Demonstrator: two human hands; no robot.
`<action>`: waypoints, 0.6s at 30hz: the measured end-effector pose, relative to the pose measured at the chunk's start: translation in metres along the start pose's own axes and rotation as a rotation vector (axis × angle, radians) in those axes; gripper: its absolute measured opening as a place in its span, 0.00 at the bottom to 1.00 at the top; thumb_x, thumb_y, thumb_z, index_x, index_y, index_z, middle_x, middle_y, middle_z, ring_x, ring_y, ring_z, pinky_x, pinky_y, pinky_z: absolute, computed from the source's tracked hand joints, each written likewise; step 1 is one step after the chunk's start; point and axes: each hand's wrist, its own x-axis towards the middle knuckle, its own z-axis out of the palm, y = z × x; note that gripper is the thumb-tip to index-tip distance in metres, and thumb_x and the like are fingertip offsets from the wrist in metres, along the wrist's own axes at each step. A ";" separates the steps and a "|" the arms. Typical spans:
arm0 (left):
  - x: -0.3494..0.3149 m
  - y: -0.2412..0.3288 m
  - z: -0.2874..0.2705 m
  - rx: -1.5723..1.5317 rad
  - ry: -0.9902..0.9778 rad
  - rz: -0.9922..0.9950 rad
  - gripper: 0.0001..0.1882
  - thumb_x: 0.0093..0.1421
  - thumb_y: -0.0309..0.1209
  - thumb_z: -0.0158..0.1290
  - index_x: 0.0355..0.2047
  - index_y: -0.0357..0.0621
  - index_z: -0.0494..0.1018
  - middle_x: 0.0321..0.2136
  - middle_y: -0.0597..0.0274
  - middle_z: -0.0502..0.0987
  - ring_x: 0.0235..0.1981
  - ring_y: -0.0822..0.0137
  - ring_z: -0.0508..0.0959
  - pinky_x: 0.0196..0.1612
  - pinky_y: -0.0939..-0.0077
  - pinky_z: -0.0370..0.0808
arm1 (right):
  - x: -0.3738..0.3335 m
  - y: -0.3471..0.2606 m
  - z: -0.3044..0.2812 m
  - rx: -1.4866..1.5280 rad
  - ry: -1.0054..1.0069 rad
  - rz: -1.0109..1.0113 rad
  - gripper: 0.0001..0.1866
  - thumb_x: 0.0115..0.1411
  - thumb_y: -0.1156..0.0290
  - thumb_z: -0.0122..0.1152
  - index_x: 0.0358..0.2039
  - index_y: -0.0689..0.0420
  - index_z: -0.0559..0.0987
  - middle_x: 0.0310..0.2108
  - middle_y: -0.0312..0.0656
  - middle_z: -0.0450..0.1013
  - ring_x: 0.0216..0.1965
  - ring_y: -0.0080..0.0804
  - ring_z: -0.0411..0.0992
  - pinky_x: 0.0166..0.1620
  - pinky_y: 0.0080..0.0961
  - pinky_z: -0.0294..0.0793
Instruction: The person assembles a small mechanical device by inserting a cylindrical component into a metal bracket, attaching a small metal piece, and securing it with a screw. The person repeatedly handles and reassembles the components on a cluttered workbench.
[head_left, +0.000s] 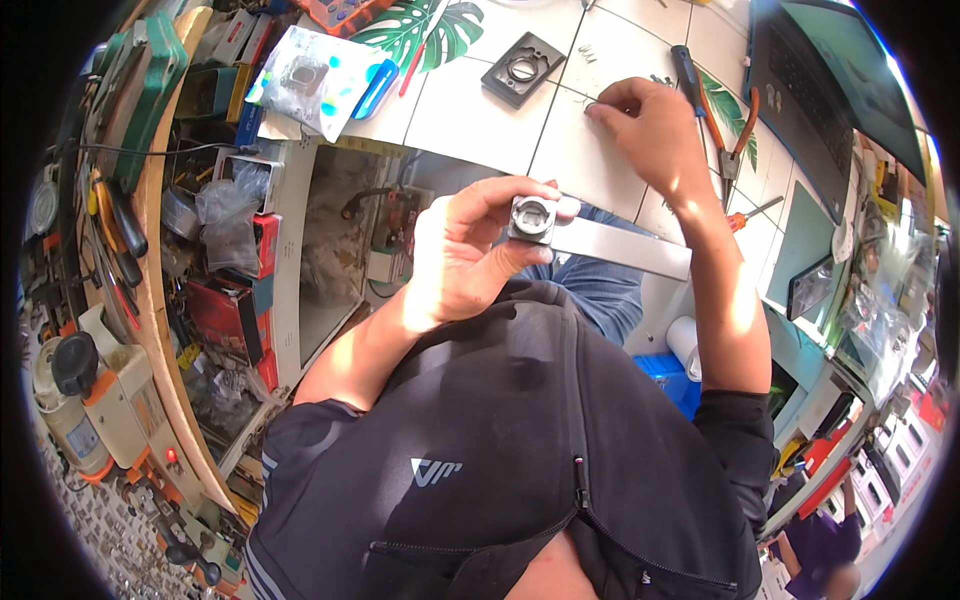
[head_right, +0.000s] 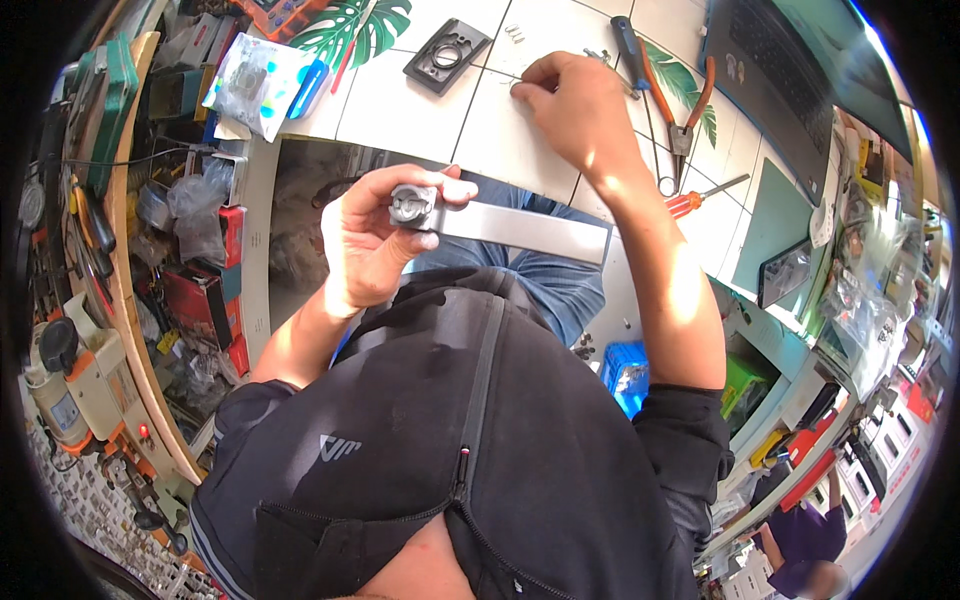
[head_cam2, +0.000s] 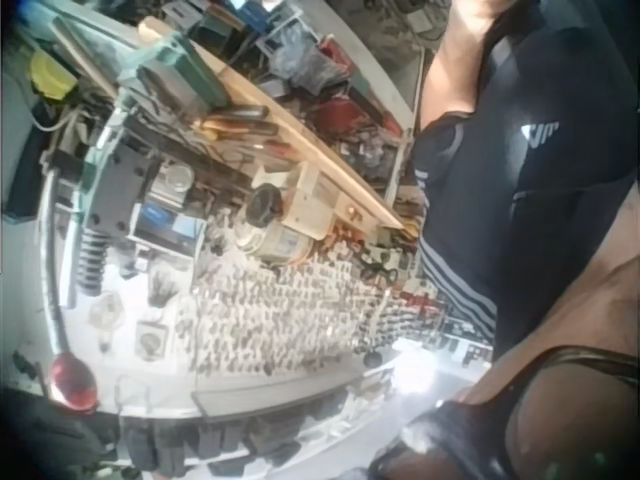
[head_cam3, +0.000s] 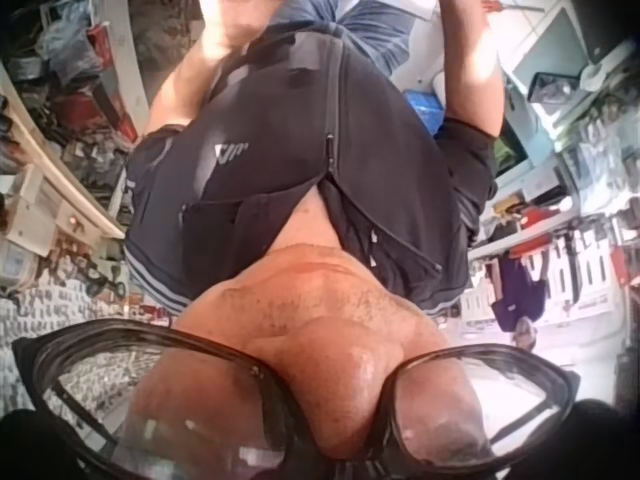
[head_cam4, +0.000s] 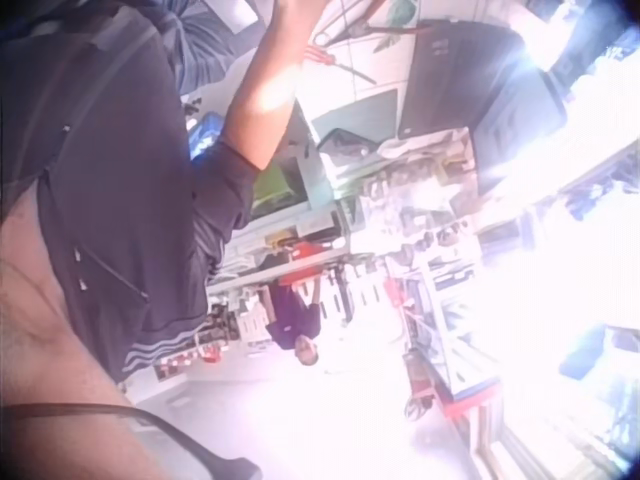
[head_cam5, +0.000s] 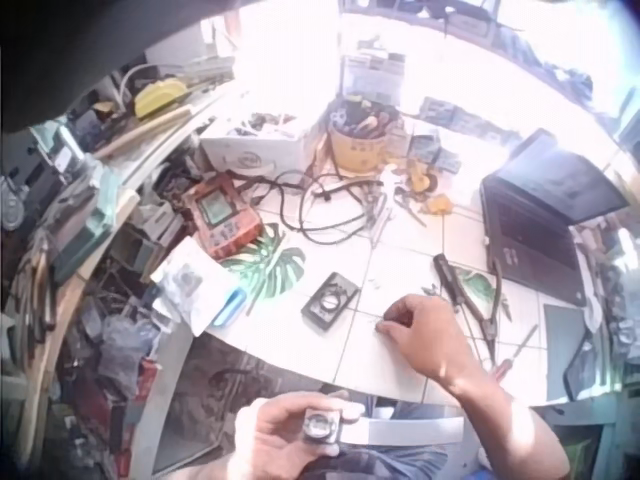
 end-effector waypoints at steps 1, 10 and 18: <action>0.000 0.002 0.006 -0.039 0.081 -0.061 0.20 0.54 0.21 0.56 0.48 0.35 0.67 0.40 0.51 0.77 0.48 0.57 0.76 0.62 0.53 0.60 | -0.002 -0.002 -0.005 0.072 -0.004 0.043 0.14 0.52 0.68 0.64 0.36 0.64 0.80 0.27 0.48 0.78 0.29 0.35 0.77 0.36 0.25 0.74; 0.005 0.000 0.016 0.049 0.063 0.061 0.20 0.55 0.17 0.56 0.49 0.33 0.69 0.40 0.52 0.78 0.42 0.65 0.78 0.45 0.71 0.75 | -0.081 -0.064 -0.055 0.876 -0.198 0.007 0.11 0.59 0.77 0.60 0.41 0.69 0.76 0.30 0.44 0.77 0.30 0.26 0.76 0.34 0.20 0.79; 0.004 0.005 0.020 0.373 0.030 0.107 0.25 0.49 0.07 0.52 0.48 0.32 0.70 0.43 0.52 0.77 0.46 0.65 0.77 0.50 0.72 0.74 | -0.110 -0.076 -0.044 0.886 -0.196 0.080 0.08 0.58 0.79 0.60 0.38 0.68 0.76 0.31 0.43 0.76 0.29 0.22 0.76 0.31 0.17 0.79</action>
